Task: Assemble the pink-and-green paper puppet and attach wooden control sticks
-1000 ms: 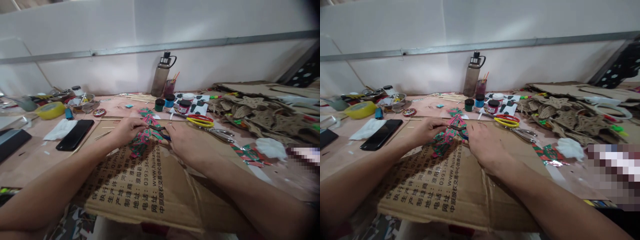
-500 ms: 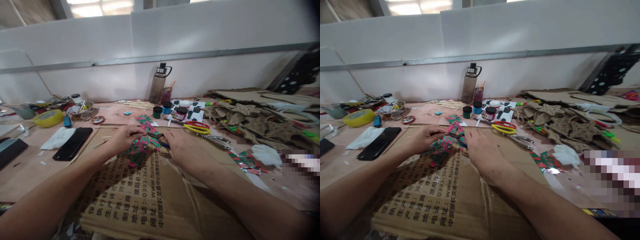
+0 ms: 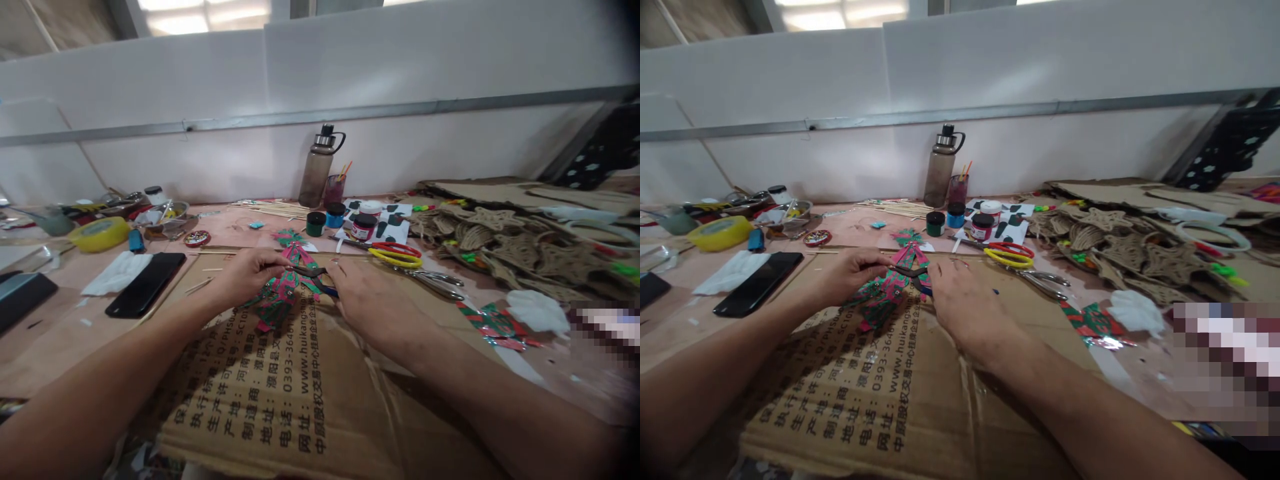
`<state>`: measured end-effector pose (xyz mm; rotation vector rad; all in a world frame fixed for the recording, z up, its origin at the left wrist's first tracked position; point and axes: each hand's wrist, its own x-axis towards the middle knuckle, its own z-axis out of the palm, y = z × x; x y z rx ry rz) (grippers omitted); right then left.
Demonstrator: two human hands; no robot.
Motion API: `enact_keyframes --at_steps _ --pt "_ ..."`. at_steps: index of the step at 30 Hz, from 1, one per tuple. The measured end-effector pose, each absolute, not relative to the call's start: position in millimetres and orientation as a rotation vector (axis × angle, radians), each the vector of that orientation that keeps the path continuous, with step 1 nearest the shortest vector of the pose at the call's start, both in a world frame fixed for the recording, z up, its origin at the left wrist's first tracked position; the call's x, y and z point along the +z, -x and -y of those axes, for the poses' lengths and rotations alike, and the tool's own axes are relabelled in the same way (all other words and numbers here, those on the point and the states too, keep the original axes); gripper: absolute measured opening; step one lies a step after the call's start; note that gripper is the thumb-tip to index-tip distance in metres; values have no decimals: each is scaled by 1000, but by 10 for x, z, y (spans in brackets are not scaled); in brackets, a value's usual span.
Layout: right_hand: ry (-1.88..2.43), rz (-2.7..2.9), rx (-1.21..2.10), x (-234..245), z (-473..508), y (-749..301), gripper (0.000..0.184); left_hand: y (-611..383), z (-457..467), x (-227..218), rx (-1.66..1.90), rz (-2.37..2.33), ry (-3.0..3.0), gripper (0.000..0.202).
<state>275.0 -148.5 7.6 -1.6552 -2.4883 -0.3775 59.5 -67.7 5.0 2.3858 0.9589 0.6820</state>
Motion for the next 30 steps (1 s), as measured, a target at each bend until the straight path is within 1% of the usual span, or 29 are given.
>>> enact_keyframes --at_steps 13,16,20,24,30 --pt "1759 2489 -297 125 1496 -2701 27 -616 680 53 658 -963 -2414 21" --pt "1731 2468 -290 95 1480 -2709 24 -615 679 51 649 -951 -2408 21" --pt "1695 2478 -357 41 1458 -2734 18 -618 694 66 637 -971 -2411 22" --pt "1669 2505 -401 21 1456 -2758 16 -621 701 78 649 -984 -2423 22" --pt "1726 2465 -325 73 1473 -2735 17 -616 687 72 648 -970 -2446 20"
